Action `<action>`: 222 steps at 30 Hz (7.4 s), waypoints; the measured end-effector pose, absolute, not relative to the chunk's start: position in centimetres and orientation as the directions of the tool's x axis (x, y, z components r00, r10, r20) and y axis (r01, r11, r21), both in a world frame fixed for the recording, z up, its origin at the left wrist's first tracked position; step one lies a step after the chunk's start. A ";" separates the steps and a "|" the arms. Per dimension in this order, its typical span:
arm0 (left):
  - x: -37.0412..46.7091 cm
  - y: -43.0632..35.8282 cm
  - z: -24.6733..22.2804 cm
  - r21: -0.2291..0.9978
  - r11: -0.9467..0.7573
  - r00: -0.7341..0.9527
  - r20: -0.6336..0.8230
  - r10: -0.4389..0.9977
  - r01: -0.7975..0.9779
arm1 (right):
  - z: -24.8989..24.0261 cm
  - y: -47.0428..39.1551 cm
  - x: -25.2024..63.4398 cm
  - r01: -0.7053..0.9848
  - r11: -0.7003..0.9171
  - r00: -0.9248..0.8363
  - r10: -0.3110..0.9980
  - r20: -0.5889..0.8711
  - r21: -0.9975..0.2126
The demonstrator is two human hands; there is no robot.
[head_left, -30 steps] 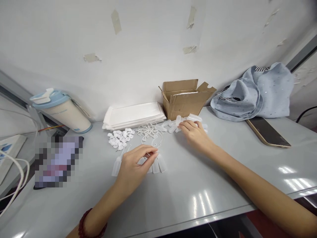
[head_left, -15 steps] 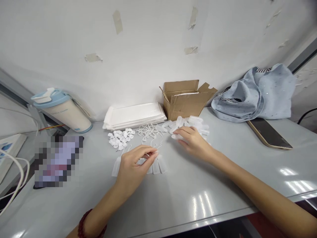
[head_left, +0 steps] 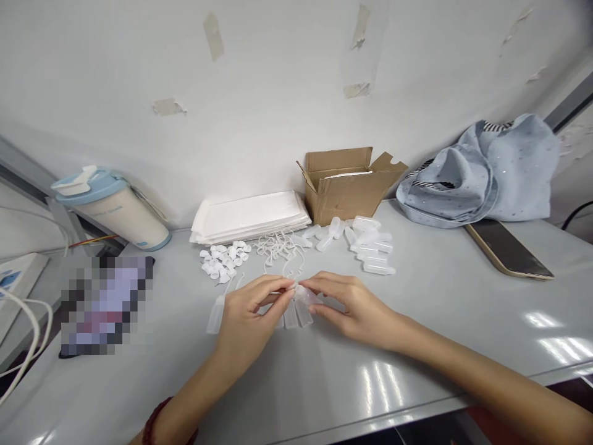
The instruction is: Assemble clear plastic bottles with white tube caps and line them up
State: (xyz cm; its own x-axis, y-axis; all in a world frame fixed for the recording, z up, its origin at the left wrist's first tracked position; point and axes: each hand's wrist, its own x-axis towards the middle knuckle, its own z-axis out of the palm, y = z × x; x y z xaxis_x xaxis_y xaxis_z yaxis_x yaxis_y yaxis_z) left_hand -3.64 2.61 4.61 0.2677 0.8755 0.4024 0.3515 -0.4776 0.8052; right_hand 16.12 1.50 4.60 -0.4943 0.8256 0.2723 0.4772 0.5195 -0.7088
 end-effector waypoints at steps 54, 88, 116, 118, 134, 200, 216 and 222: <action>-3.2 2.1 3.8 0.410 -0.791 0.464 0.649 0.603 0.454 | 4.8 1.0 15.5 0.208 0.047 -0.136 0.990 0.018 -0.977; -2.4 2.4 1.6 0.273 -0.754 0.668 0.349 0.657 0.598 | 4.4 2.0 16.4 0.598 0.280 -0.439 0.899 -0.014 -0.751; -2.7 2.5 1.3 0.262 -0.732 0.665 0.307 0.681 0.629 | 4.7 2.1 16.7 0.604 0.245 -0.428 0.902 -0.051 -0.758; -2.8 2.5 1.3 0.260 -0.730 0.669 0.294 0.683 0.632 | 4.7 2.3 17.0 0.602 0.250 -0.418 0.908 -0.032 -0.759; -4.8 4.8 2.4 0.363 -0.505 0.408 0.313 0.858 0.783 | 4.3 7.1 24.1 0.993 0.054 -0.078 0.968 0.240 0.106; -3.8 1.9 4.4 0.950 -0.296 0.535 0.200 0.821 0.100 | 4.3 1.3 15.8 0.268 0.195 -0.200 0.969 0.144 -0.943; -3.8 2.1 4.4 0.661 -0.633 0.511 0.412 0.755 0.403 | 4.7 1.0 15.9 0.338 0.209 -0.143 0.975 0.170 -0.917; -3.4 1.9 3.6 0.459 -0.775 0.614 0.478 0.628 0.435 | 4.4 0.8 15.8 0.319 0.218 -0.125 0.974 0.187 -0.922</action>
State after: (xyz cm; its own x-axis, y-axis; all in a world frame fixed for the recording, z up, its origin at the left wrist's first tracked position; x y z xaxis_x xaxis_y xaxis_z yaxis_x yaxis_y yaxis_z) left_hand -3.40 1.91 3.61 0.6141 0.6282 0.4777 0.4353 -0.7745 0.4590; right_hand 15.78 0.85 4.44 -0.1252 0.9744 0.1866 0.3194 0.2177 -0.9223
